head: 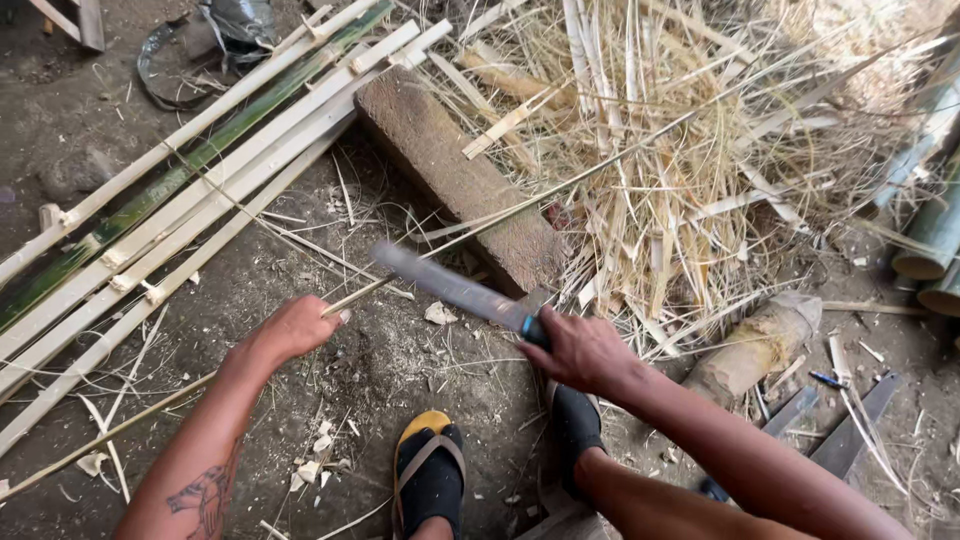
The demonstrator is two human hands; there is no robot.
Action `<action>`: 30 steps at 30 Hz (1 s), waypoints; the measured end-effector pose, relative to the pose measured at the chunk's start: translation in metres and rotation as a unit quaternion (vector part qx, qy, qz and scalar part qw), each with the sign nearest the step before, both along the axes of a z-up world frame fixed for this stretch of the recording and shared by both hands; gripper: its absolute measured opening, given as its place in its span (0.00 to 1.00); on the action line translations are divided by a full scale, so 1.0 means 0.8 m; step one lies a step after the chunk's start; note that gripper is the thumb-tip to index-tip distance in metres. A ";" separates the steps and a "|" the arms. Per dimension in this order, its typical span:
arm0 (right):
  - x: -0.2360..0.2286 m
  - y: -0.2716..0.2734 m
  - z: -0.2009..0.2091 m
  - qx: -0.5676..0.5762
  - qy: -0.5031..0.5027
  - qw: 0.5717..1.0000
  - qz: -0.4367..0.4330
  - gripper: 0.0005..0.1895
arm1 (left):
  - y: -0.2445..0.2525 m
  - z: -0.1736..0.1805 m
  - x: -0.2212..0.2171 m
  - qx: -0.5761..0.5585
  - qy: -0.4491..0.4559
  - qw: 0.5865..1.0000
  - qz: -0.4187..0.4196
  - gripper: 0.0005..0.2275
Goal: The person splits bamboo poles into thin strips using a machete and a wooden block as a work surface. They repeatedly position bamboo pieces, strike them to split, and separate the resulting strips.
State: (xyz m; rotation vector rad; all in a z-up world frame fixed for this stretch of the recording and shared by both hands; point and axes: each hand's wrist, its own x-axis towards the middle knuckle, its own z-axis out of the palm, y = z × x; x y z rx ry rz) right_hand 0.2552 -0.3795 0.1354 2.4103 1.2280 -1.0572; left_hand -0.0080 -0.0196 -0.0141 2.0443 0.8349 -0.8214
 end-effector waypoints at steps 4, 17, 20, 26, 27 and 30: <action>0.064 -0.019 0.020 0.049 -0.064 0.988 -0.130 0.24 | 0.049 -0.028 -0.096 0.031 0.007 0.999 0.039 0.22; 0.126 -0.056 -0.007 0.028 -0.173 0.949 -0.261 0.30 | -0.009 -0.013 0.161 -0.116 -0.192 0.973 -0.046 0.27; 0.103 -0.044 0.008 0.065 -0.122 0.943 -0.301 0.28 | -0.047 -0.018 0.214 -0.275 -0.095 0.956 0.041 0.17; 0.039 -0.020 0.009 -0.024 -0.044 0.996 -0.070 0.27 | -0.079 0.000 0.133 0.030 -0.114 0.991 -0.066 0.14; 0.046 -0.020 0.015 -0.049 -0.048 0.998 -0.005 0.28 | -0.073 0.004 0.102 0.079 -0.072 0.993 -0.058 0.13; 0.107 -0.044 0.043 -0.005 -0.115 0.981 -0.155 0.28 | -0.050 0.006 -0.021 0.247 -0.137 0.952 -0.121 0.10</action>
